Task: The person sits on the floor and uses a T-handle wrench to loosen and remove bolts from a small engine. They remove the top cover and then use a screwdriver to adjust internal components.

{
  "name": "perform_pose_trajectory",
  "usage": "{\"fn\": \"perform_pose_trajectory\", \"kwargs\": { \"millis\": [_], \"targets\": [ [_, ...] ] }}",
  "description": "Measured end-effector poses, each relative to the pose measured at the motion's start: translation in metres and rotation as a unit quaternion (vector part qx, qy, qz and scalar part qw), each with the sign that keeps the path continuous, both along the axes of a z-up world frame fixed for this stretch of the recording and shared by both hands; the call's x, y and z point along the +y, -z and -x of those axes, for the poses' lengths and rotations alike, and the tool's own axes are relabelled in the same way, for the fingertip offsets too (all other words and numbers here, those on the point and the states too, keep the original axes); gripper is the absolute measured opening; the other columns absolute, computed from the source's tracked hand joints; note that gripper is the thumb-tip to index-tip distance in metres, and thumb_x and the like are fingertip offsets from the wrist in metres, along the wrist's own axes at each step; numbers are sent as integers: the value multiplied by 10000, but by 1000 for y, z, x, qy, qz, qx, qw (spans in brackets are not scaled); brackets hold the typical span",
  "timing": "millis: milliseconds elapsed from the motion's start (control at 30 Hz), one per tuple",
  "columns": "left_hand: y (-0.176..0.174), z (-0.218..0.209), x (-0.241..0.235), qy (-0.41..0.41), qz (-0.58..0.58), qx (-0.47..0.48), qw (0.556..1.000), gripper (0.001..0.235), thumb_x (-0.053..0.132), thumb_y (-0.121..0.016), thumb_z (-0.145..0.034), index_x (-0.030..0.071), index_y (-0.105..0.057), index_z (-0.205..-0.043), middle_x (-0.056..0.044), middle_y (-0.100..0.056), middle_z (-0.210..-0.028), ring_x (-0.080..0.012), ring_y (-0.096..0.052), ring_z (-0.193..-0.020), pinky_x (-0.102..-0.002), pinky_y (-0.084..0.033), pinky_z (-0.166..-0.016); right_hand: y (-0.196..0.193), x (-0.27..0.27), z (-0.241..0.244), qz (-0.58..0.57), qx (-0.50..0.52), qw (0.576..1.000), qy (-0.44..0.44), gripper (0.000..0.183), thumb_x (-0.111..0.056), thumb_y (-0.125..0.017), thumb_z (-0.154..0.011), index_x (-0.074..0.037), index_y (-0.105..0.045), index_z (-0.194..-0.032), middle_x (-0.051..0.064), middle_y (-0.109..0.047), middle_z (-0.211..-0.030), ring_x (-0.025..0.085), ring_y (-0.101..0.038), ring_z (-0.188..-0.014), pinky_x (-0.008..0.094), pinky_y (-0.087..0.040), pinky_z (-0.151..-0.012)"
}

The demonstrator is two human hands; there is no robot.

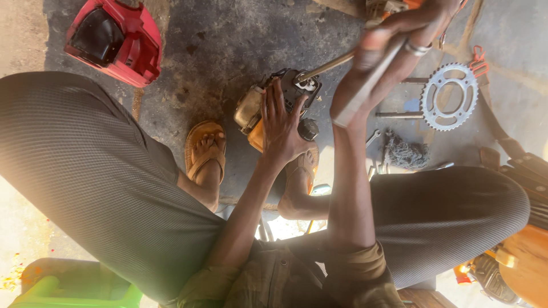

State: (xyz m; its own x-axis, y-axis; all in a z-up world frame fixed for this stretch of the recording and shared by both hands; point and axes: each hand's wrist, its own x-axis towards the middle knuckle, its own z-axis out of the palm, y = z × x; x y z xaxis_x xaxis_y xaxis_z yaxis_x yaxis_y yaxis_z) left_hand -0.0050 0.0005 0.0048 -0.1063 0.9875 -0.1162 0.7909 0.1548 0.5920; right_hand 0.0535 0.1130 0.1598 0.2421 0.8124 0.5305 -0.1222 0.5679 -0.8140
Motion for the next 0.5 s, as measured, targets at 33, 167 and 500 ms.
{"fn": "perform_pose_trajectory", "kwargs": {
  "millis": [33,167,500],
  "targets": [
    [-2,0,2,3,12,0,1000,1238,522,-965,-439,260,-435,-1527,-322,-100,-1669,-482,-92,-1575,-562,-6,-1321,4,-2,-7,39,62,995,-62,238,-310,-620,-1035,-92,-632,-940,21,-592,-769,153,-497,-698,331,-372,-682],
    [2,-6,4,56,29,14,998,1304,534,-967,-388,278,-397,-1532,-342,-64,-1635,-498,-69,-1542,-555,-6,-1278,9,8,-30,160,165,914,-335,341,-375,-519,-1178,-77,-601,-1032,30,-557,-787,115,-468,-689,282,-368,-673],
    [1,-4,0,27,-27,-6,999,1185,468,-955,-430,256,-472,-1492,-327,-122,-1648,-490,-135,-1555,-551,-65,-1304,6,-6,4,56,112,978,-165,257,-303,-583,-1167,-49,-592,-1204,83,-544,-913,147,-406,-694,292,-331,-643]
  ]
}}
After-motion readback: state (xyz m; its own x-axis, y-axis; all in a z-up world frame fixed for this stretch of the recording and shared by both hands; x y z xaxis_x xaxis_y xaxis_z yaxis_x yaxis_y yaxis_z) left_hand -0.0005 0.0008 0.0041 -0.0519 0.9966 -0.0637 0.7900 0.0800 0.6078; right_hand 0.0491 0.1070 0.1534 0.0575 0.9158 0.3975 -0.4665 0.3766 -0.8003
